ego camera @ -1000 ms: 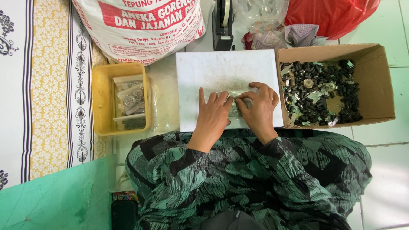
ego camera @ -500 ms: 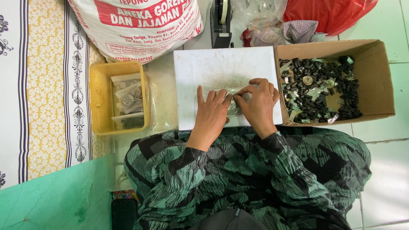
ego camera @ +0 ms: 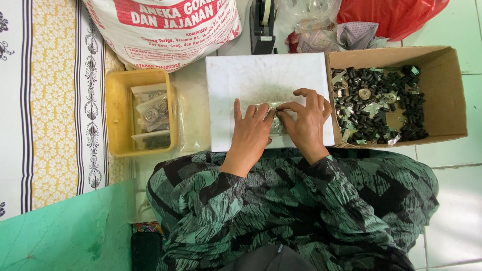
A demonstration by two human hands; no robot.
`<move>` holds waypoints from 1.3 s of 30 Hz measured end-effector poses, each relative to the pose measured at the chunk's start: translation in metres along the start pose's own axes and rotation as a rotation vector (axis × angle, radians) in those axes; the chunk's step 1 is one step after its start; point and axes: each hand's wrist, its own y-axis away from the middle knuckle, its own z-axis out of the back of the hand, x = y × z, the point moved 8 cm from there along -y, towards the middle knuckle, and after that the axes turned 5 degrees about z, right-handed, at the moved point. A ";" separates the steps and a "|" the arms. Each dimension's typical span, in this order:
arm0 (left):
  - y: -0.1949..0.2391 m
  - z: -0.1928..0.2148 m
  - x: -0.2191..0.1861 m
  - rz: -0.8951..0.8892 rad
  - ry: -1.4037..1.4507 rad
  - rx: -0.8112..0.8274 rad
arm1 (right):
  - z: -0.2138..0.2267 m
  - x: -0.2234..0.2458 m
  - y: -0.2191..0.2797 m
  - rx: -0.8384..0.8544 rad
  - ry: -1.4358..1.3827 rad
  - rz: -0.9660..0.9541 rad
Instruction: The person sorts small electronic components from a cardboard box onto a white board, then places them into a clear plastic bag. They seal the bag and set it aside in a yellow container before repeating the process with another batch of components.
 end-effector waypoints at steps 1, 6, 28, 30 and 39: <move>0.000 0.000 0.000 -0.001 0.001 0.001 | 0.000 -0.001 0.001 0.000 0.001 -0.002; -0.001 -0.003 0.001 0.003 0.005 0.025 | 0.001 0.001 0.005 -0.032 0.045 0.076; 0.009 0.018 0.016 0.181 0.218 -0.105 | -0.010 -0.037 -0.012 0.141 -0.062 -0.016; 0.017 0.024 0.022 0.282 0.466 -0.098 | -0.003 -0.035 -0.008 0.109 -0.284 -0.052; 0.053 -0.003 -0.010 0.493 1.448 0.175 | 0.038 -0.008 0.020 0.084 -0.436 -0.336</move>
